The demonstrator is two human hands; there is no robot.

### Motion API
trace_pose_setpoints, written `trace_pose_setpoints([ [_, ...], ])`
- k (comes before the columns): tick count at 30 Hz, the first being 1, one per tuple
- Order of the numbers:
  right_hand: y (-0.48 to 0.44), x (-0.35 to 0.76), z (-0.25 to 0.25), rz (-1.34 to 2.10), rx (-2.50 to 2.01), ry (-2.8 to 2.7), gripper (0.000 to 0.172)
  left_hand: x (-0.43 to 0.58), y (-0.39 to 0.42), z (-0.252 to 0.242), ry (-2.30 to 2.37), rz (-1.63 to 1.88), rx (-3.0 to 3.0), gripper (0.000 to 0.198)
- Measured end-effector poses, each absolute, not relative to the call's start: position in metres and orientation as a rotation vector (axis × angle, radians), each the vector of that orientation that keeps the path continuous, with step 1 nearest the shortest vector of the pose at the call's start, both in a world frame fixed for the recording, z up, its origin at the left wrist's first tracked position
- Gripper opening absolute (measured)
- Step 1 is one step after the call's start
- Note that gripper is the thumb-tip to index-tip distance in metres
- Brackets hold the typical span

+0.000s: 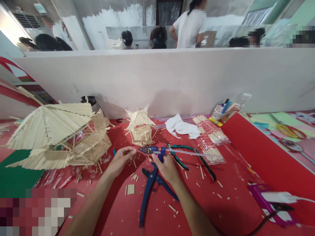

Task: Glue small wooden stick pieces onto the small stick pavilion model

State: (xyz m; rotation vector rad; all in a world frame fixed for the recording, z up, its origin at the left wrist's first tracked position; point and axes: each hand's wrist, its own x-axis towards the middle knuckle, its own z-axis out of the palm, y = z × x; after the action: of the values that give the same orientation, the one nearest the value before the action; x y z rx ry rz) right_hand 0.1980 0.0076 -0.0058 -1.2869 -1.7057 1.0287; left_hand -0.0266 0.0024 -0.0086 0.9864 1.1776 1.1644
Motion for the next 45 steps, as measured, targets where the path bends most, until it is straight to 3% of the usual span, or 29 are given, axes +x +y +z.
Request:
trace_pose_setpoints([
  [16, 0.004, 0.195, -0.012, 1.067, -1.168, -1.667, 0.029, -0.029, 0.003, -0.011, 1.152, 1.210, 0.516, 0.041],
  [45, 0.002, 0.193, -0.020, 0.877, -1.223, -1.766, 0.029, -0.017, 0.001, -0.008, 1.062, 1.251, 0.377, 0.028],
])
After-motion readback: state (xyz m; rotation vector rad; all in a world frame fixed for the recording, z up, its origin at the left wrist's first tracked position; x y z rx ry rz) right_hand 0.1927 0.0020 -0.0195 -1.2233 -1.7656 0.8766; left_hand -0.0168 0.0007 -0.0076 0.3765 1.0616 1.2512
